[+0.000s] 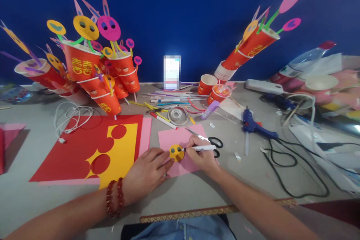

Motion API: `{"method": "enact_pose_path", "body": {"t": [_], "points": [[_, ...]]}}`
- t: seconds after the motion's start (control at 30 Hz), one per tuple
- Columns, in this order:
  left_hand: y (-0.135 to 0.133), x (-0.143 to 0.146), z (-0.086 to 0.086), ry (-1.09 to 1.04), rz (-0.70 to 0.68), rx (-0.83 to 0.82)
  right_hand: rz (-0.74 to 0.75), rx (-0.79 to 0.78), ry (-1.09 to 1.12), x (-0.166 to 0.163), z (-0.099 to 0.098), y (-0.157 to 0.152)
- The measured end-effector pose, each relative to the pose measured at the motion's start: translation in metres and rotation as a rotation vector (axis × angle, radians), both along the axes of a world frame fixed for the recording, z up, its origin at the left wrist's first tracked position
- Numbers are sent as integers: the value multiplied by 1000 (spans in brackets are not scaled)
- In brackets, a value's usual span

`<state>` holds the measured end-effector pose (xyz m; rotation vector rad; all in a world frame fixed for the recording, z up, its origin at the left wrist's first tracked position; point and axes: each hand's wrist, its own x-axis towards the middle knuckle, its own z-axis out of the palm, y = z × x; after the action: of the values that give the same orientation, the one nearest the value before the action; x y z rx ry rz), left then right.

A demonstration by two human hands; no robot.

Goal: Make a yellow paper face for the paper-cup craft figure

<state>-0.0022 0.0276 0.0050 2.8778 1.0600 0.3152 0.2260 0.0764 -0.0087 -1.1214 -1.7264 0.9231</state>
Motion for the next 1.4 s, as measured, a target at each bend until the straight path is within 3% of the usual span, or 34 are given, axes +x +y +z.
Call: {"method": "enact_pose_path", "body": {"t": [1.4], "points": [[-1,-1,-1,-5,2,-8,22,-19,3,1,3,-1]]}}
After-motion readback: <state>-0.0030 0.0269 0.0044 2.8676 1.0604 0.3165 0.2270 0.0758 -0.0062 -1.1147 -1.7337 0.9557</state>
